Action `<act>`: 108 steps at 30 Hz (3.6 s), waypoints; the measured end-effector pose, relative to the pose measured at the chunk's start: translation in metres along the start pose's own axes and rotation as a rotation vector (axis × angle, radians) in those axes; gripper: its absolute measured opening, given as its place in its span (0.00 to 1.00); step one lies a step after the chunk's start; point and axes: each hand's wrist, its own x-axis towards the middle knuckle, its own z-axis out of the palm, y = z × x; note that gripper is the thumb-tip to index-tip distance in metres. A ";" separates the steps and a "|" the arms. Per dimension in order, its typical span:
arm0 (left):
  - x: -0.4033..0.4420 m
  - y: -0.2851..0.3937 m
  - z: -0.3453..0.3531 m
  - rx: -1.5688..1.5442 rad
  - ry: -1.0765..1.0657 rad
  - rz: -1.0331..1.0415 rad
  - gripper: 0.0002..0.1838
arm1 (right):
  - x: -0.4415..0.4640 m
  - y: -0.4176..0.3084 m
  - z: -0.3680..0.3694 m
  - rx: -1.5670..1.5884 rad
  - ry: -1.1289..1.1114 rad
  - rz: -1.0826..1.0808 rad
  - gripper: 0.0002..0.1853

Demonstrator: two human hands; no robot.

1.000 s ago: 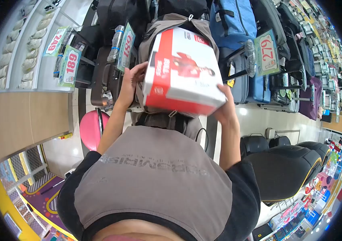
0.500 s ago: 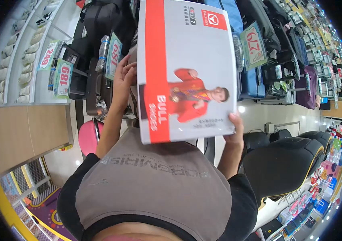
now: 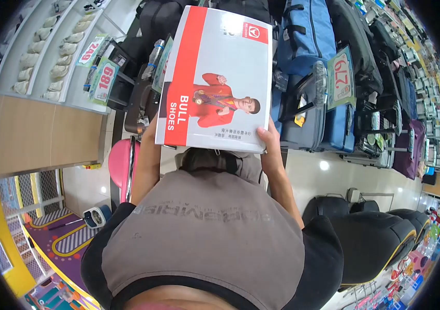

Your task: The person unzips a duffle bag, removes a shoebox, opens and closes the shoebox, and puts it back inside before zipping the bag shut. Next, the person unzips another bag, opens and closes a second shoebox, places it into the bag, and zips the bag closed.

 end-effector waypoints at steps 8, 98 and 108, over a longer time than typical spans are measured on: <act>0.009 -0.011 0.026 -0.175 0.075 0.188 0.31 | 0.011 -0.013 -0.018 -0.251 0.053 -0.116 0.45; -0.025 -0.078 0.023 -0.141 -0.031 0.372 0.52 | -0.015 -0.040 0.039 -1.133 -0.493 -0.225 0.18; -0.020 -0.087 0.008 -0.171 0.017 0.368 0.49 | 0.038 0.073 -0.177 -0.502 0.484 0.089 0.31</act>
